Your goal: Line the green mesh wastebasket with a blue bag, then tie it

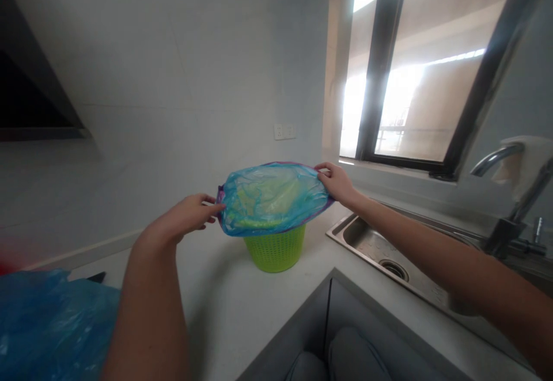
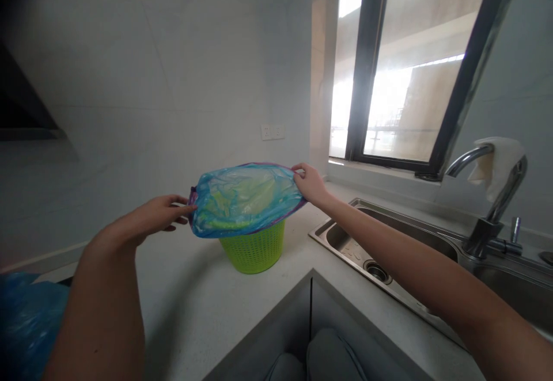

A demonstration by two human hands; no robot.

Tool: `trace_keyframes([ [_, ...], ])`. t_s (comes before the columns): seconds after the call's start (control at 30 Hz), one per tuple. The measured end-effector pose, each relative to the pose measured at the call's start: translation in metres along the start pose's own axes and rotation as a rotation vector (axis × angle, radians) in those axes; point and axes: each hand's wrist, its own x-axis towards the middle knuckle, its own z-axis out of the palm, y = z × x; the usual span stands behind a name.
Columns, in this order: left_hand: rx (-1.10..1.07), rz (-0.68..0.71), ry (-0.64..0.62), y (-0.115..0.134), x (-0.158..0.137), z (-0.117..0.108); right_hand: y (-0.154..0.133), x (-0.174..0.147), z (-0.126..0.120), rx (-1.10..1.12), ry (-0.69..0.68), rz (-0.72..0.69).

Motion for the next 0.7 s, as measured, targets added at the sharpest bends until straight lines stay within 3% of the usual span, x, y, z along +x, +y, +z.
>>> trace_keyframes([
  [0.1,0.098,-0.108,-0.161,0.002,-0.012,-0.003,0.007,-0.019,-0.011,-0.138,-0.027,0.028],
  [0.27,-0.073,-0.090,-0.281,0.007,-0.017,0.000,-0.002,-0.039,-0.026,-0.317,-0.302,0.117],
  [0.37,-0.043,-0.029,-0.206,0.008,-0.015,-0.001,-0.005,-0.030,-0.026,-0.381,-0.273,0.084],
  [0.47,-0.046,0.064,-0.081,0.010,-0.012,-0.003,-0.002,-0.007,-0.017,-0.292,-0.190,0.041],
  [0.6,-0.277,0.174,0.049,0.012,-0.007,0.001,-0.004,0.016,0.000,-0.128,-0.314,-0.059],
  [0.7,-0.399,0.182,0.116,0.011,0.000,0.007,-0.009,0.020,0.009,-0.190,-0.264,-0.128],
])
